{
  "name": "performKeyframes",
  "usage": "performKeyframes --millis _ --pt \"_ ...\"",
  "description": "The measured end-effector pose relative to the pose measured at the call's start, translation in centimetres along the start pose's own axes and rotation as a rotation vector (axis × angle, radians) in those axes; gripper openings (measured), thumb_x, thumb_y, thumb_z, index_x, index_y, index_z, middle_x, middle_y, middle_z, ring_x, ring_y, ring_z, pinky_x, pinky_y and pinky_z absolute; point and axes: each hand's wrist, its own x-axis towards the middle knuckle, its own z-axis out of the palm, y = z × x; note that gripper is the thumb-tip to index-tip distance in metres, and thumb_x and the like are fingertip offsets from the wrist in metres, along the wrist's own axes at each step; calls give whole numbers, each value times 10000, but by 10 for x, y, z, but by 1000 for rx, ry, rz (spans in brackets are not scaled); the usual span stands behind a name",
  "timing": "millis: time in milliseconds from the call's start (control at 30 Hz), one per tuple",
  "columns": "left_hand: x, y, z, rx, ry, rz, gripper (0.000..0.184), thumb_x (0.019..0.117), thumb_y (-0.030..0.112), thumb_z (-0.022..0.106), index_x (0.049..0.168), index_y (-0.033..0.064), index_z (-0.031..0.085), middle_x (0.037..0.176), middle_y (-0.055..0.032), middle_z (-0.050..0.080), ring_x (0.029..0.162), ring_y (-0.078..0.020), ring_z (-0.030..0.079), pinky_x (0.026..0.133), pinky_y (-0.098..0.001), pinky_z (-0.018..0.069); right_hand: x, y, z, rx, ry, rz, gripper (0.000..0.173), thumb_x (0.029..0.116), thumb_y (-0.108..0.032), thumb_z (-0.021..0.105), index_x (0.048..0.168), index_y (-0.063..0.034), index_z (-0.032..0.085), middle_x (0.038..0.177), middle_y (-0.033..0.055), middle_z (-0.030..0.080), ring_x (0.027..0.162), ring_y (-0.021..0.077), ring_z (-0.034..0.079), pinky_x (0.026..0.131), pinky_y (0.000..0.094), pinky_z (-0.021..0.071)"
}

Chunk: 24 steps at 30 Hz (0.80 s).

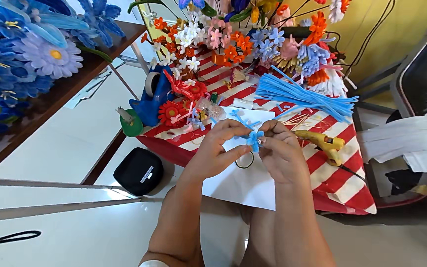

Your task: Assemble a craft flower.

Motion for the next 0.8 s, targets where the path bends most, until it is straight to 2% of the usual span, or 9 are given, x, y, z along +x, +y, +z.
performKeyframes --millis 167,200,267,367,433,500,633,700,800 --pt "0 4 1 27 50 -13 260 927 152 726 1148 15 726 1140 -39 667 1117 -78 618 985 -278 533 -1 0 1 -12 8 -6 208 813 70 570 904 -104 639 787 8 682 706 60 667 684 234 584" --pt "0 4 1 47 95 -9 244 923 147 729 1133 23 728 1108 -30 672 1083 -68 627 962 -267 541 -1 0 1 -23 17 -14 207 812 71 573 903 -104 637 785 8 680 708 62 666 688 238 585" --pt "1 3 3 77 176 9 204 916 127 730 1086 16 708 1011 -14 677 949 -45 641 851 -229 551 -1 0 3 -60 46 -47 211 805 76 578 898 -105 636 781 2 678 708 63 663 690 238 583" --pt "1 8 5 -8 193 -45 142 952 57 667 1073 -16 674 911 18 701 807 -13 667 752 -205 581 -2 4 4 -125 70 -161 226 812 91 608 929 -101 632 801 -6 685 726 59 667 703 233 586" --pt "1 12 9 -61 191 -92 119 988 50 611 1069 -16 669 900 24 707 801 -21 684 753 -213 596 -3 6 5 -214 71 -277 243 817 83 624 957 -116 622 815 -32 682 737 45 664 715 223 583" --pt "0 14 14 -83 181 -86 139 989 66 615 1090 -23 651 918 9 704 814 -32 688 761 -224 599 -4 8 6 -302 76 -393 263 813 78 639 978 -125 610 821 -55 675 745 32 654 727 214 574" --pt "1 12 21 -43 106 10 439 879 125 788 1202 -68 562 1046 -60 671 906 -44 675 781 -220 592 -7 8 9 -412 79 -509 281 808 69 656 999 -125 586 822 -78 668 737 12 649 721 193 574" --pt "1 12 24 -36 125 51 422 857 76 797 1181 -83 579 1032 -64 677 882 -33 675 772 -205 593 -8 8 9 -415 67 -521 286 808 68 669 1006 -122 589 828 -74 672 743 16 655 719 194 579" --pt "2 14 22 -79 154 13 307 897 -18 712 1170 -77 585 994 -47 689 861 -47 687 799 -237 605 -8 8 8 -413 58 -533 290 807 64 675 1011 -125 592 834 -75 674 747 16 654 724 195 578"
